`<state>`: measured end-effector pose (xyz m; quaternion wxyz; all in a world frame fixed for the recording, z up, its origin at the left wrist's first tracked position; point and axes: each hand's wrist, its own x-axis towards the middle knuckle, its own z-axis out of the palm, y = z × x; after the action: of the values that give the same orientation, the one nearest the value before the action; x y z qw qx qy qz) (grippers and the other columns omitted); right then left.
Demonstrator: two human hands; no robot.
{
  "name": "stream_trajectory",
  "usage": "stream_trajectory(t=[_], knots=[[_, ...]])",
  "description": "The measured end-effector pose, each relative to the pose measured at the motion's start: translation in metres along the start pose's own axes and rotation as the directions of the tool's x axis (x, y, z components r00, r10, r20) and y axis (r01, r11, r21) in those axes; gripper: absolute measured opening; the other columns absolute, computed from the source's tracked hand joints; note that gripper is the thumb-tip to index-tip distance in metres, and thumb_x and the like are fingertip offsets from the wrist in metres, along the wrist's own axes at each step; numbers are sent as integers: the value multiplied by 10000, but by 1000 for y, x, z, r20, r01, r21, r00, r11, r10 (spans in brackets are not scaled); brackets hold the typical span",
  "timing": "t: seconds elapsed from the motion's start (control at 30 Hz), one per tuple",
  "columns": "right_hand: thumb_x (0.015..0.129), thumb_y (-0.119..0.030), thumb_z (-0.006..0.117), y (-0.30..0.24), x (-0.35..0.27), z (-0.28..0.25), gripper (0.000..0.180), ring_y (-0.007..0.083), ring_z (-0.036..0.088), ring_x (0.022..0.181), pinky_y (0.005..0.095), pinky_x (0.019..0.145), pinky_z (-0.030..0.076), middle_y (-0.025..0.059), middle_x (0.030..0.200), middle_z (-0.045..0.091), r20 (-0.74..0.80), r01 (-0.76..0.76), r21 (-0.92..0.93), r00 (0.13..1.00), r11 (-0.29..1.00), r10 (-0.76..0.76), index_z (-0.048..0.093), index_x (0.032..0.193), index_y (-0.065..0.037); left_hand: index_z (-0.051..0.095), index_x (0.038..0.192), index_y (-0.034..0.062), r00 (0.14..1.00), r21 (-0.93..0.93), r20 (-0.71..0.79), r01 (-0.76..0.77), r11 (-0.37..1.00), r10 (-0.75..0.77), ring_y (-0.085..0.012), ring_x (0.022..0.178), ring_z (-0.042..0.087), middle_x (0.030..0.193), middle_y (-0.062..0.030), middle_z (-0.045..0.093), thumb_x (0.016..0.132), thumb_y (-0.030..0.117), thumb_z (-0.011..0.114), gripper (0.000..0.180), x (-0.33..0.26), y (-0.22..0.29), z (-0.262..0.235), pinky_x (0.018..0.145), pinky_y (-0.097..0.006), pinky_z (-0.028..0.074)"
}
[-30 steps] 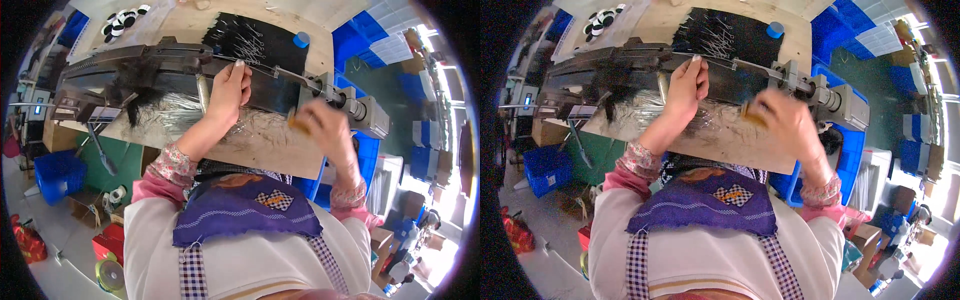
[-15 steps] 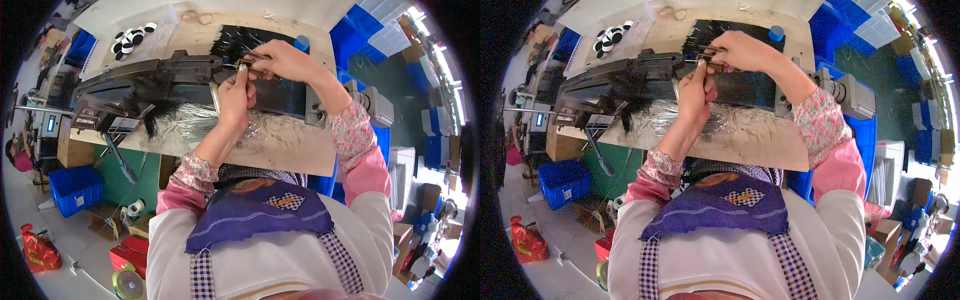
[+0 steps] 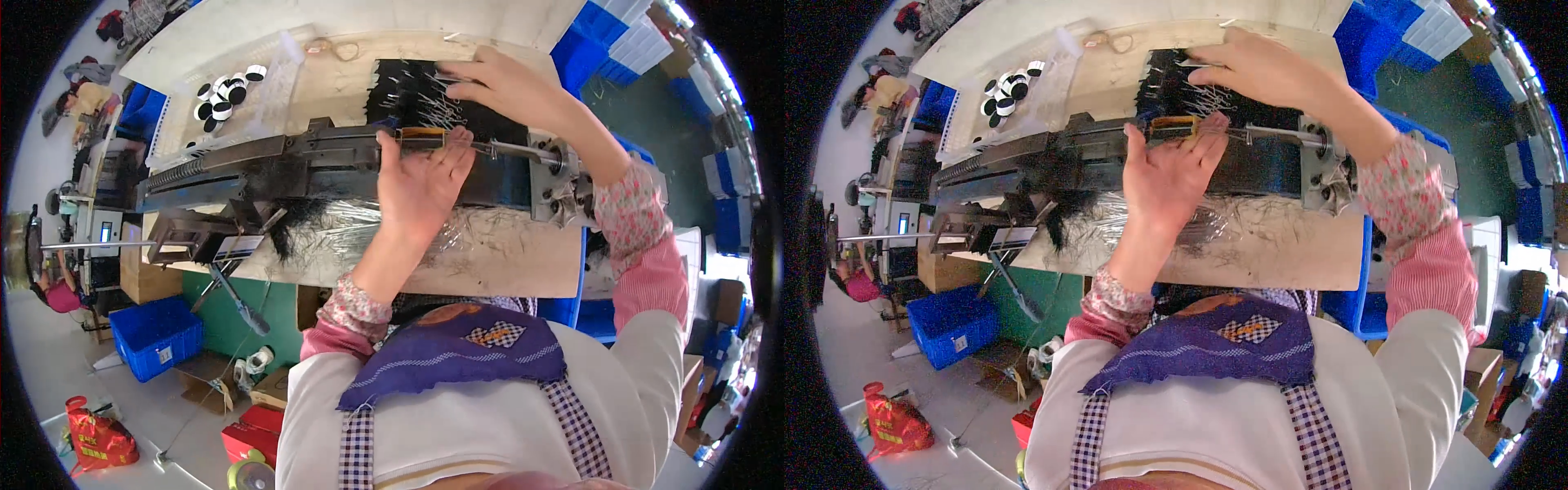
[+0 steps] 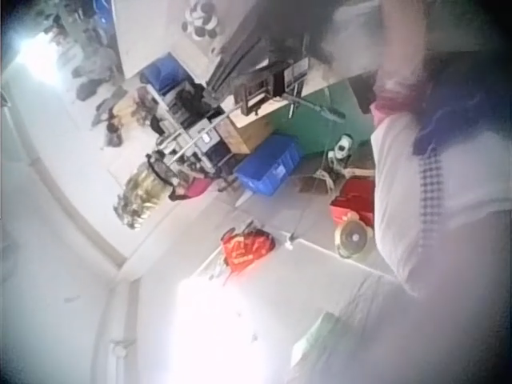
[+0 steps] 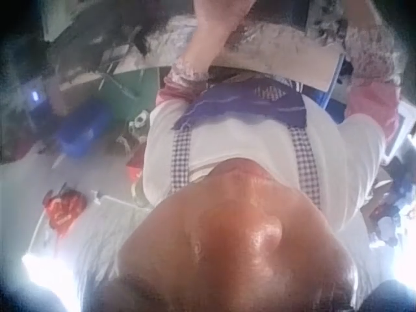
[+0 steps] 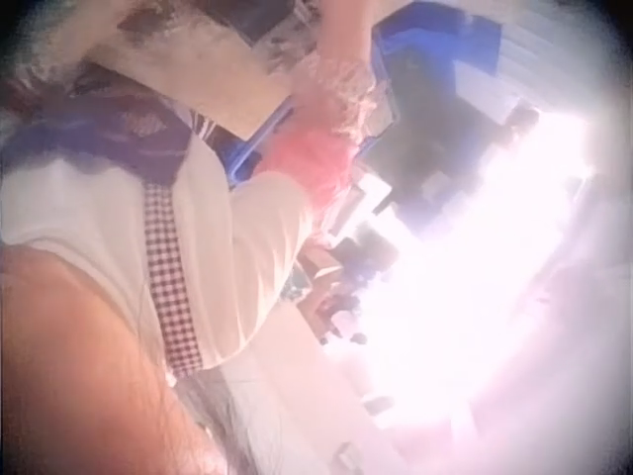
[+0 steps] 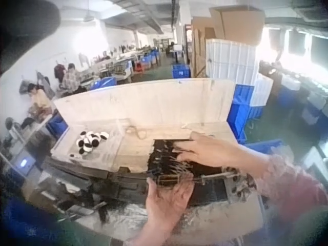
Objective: Assembling fine black fibers onto a template strip for eyelash manufacturing.
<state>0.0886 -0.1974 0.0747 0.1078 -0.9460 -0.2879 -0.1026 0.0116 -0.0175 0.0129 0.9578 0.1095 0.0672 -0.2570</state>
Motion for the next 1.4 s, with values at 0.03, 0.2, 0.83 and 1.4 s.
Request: stream_trajectory(t=[0.03,0.2,0.83,1.4], knots=[[886,-294,552,-5,-7,-6,358,309,561,862,375,736,503,178,954,561,24,52,-102,998,993,-50,597,1194,-116,206,1354,-125,1000,-74,14,27,997,-26,-340,1354,287,1432,-253,289,912,639,322,890,-1,4,-2,1116,-443,271],[682,-118,626,-78,-34,28,351,255,565,819,391,743,442,78,830,529,-203,143,36,970,989,-133,642,1032,-124,340,1296,-85,995,-8,97,-34,999,34,-270,1293,375,1350,-158,426,903,649,348,832,-7,2,-6,1094,-387,300],[751,-175,644,-40,-22,10,186,227,586,789,377,785,396,31,749,561,-126,127,153,986,980,-108,713,922,-152,417,1250,-51,990,165,36,-140,976,136,-254,1264,408,1306,-153,463,941,591,332,718,-14,8,-4,1098,-391,292],[742,-92,576,-97,-31,9,175,328,659,629,416,500,509,173,647,624,-36,28,-119,999,992,-32,544,878,12,491,1072,-75,985,-2,141,-102,995,101,-323,1167,468,1149,-178,539,953,557,332,663,-22,20,-16,1041,-419,329]])
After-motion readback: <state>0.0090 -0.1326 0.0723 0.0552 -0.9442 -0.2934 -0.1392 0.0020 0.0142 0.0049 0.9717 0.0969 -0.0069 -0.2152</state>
